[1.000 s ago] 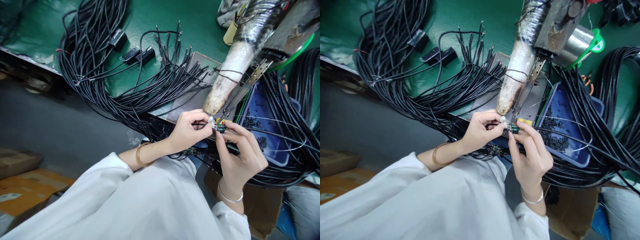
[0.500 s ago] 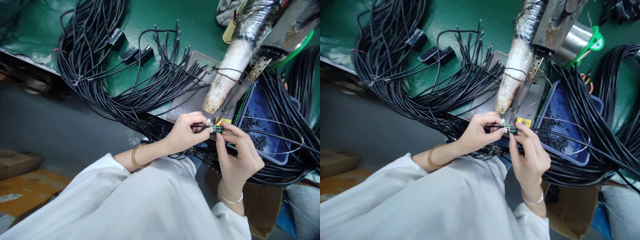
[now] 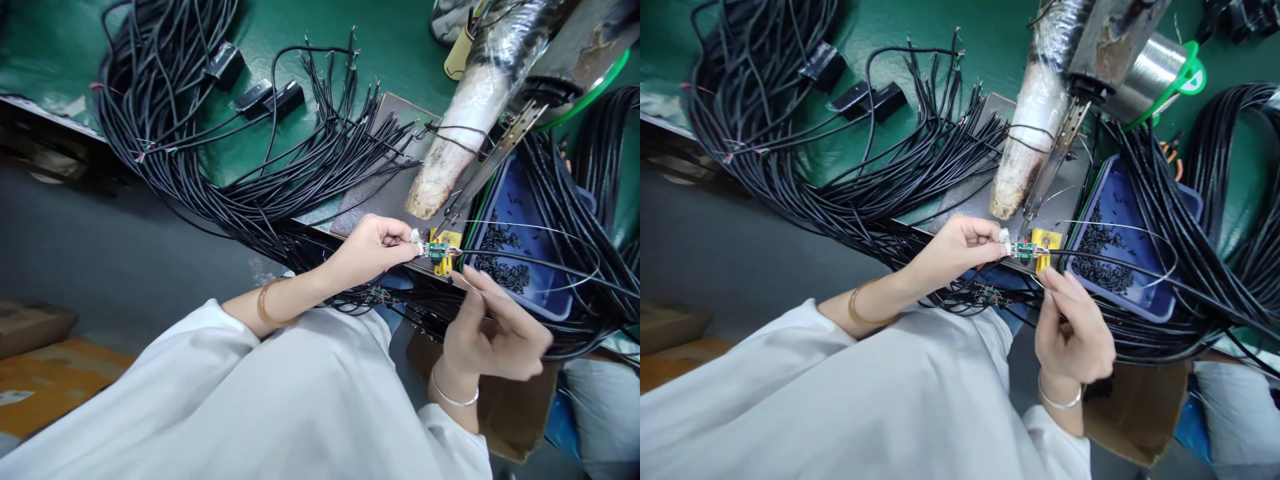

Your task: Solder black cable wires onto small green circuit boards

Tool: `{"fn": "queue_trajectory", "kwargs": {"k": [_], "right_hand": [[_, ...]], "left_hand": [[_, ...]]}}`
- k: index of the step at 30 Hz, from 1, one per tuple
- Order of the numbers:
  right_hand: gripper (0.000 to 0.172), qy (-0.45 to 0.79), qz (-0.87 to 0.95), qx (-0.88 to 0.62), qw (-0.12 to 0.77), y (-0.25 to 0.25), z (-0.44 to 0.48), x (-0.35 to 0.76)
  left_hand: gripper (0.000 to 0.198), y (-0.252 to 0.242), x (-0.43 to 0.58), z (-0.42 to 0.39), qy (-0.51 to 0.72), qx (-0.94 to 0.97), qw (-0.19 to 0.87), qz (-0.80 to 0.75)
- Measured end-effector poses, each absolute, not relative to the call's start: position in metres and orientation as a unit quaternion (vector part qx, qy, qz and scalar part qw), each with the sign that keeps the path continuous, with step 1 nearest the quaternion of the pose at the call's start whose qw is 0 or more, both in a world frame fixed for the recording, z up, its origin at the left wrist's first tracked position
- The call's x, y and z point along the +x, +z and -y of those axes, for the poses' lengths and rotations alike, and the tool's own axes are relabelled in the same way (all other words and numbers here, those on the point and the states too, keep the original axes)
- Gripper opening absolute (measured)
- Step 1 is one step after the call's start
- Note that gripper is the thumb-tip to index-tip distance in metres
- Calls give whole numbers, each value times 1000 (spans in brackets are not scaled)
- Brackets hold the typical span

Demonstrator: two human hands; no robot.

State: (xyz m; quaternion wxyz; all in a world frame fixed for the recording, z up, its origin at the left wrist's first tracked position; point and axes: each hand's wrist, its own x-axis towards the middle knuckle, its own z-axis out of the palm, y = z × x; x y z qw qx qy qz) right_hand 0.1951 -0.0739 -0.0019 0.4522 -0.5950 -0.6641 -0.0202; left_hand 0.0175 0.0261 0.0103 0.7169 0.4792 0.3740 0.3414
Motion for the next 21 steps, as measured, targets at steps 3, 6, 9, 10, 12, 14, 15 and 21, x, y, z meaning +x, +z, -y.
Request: {"fn": "queue_trajectory", "kwargs": {"k": [3, 6, 9, 10, 12, 14, 15, 21], "right_hand": [[22, -101, 694, -578, 418, -2, 57, 181], [20, -85, 708, -565, 415, -4, 46, 173], [21, -72, 696, -560, 443, -5, 43, 171], [21, -71, 691, -563, 448, -5, 44, 172], [19, -70, 677, -577, 451, -3, 45, 173], [17, -58, 667, -592, 449, -2, 45, 174], [16, -48, 665, -595, 449, -1, 46, 174], [17, 4, 659, -589, 467, 1, 45, 174]], "left_hand": [[19, 7, 20, -25, 362, 476, 713, -367], [13, 2, 23, -25, 381, 485, 697, -365], [11, -2, 22, -22, 403, 536, 636, -382], [9, -2, 21, -20, 412, 562, 600, -392], [12, -3, 17, -14, 425, 607, 532, -409], [25, -5, 14, -8, 430, 630, 497, -415], [29, -7, 12, -5, 434, 636, 486, -414], [11, -17, 11, 0, 496, 689, 346, -399]]}}
